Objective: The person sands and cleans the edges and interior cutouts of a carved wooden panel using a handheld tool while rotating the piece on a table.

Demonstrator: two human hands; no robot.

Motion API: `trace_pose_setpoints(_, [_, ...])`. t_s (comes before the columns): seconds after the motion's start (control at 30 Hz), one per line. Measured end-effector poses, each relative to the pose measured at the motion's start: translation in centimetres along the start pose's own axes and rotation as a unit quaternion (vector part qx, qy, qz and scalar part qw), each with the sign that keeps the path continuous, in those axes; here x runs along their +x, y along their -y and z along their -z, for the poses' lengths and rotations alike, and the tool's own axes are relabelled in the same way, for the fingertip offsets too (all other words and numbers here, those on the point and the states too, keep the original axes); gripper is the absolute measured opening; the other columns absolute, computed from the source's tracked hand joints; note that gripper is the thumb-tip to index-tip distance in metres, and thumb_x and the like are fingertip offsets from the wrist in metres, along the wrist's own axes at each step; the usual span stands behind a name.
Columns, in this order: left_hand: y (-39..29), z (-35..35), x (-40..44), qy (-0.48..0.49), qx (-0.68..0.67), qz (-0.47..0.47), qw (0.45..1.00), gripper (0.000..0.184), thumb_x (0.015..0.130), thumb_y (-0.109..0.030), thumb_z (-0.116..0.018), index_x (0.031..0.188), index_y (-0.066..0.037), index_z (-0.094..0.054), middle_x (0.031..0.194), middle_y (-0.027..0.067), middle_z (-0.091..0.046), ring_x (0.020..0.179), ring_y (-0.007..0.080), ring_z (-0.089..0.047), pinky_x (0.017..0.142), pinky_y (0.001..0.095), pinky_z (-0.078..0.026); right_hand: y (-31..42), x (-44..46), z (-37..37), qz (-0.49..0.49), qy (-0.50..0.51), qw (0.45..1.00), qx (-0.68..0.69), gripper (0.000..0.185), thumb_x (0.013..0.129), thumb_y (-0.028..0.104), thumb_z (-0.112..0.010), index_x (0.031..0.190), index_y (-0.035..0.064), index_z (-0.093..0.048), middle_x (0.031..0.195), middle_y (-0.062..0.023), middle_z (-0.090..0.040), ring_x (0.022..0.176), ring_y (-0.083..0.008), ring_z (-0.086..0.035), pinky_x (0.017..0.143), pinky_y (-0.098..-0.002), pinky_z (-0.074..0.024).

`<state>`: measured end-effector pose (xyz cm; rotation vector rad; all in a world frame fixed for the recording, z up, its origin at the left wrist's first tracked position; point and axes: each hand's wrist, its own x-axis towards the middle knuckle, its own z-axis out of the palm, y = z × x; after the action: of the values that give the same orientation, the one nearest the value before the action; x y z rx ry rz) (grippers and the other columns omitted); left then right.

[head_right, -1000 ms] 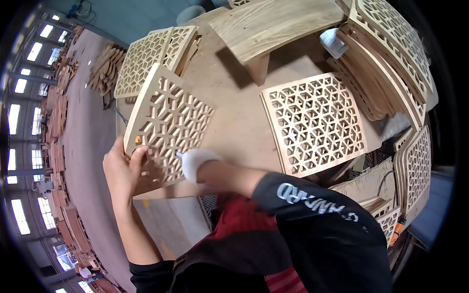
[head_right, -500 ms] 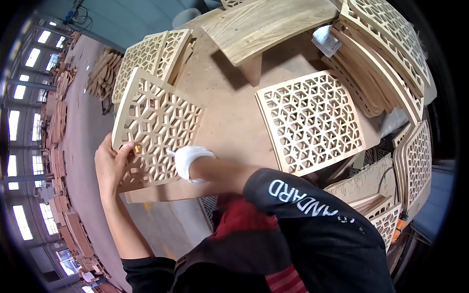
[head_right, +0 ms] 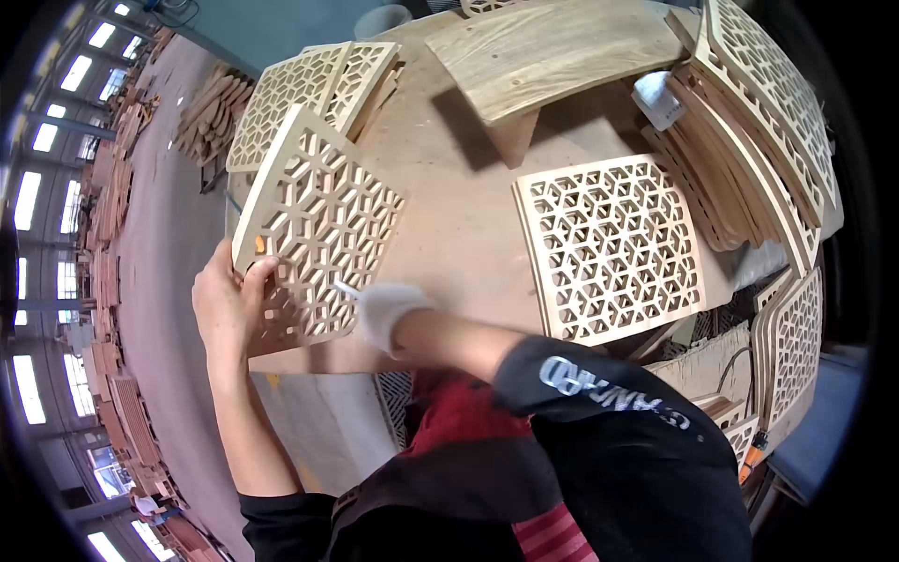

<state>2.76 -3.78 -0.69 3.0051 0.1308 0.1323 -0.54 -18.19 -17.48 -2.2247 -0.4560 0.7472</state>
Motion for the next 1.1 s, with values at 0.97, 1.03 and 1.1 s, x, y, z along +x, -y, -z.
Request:
trace_pose_setpoints(0.97, [-0.4, -0.5, -0.5, -0.039, 0.015, -0.025, 0.999, 0.029, 0.085, -0.025, -0.076, 0.095, -0.001, -0.065, 0.066, 0.0152, -0.066, 0.065, 0.0327, -0.068, 0.064, 0.0410, -0.050, 5.0, -0.1, -0.2, -0.043, 0.069, 0.995, 0.060, 0.029, 0.086, 0.012, -0.057, 0.109, 0.0019, -0.072, 0.101, -0.0203, -0.073, 0.092, -0.0335, -0.073, 0.076, -0.0433, -0.0573])
trace_pose_setpoints(1.03, [-0.6, -0.2, -0.5, -0.018, 0.016, -0.028, 0.999, 0.029, 0.085, -0.026, -0.076, 0.094, 0.000, -0.065, 0.066, 0.0148, -0.067, 0.065, 0.0326, -0.067, 0.064, 0.0406, -0.050, 5.4, 1.5, -0.9, 0.018, 0.040, 0.999, 0.023, 0.026, 0.086, 0.013, -0.059, 0.105, 0.0019, -0.073, 0.100, -0.0207, -0.073, 0.092, -0.0338, -0.073, 0.076, -0.0430, -0.0575])
trace_pose_setpoints(1.1, [-0.1, -0.2, -0.1, -0.028, 0.007, -0.040, 0.999, 0.030, 0.085, -0.027, -0.076, 0.093, 0.000, -0.065, 0.067, 0.0143, -0.067, 0.065, 0.0318, -0.067, 0.065, 0.0398, -0.050, 5.6, 3.4, -1.6, 0.096, 0.042, 0.992, -0.074, 0.023, 0.084, 0.015, -0.061, 0.099, 0.0034, -0.076, 0.099, -0.0212, -0.073, 0.092, -0.0342, -0.073, 0.075, -0.0437, -0.0575])
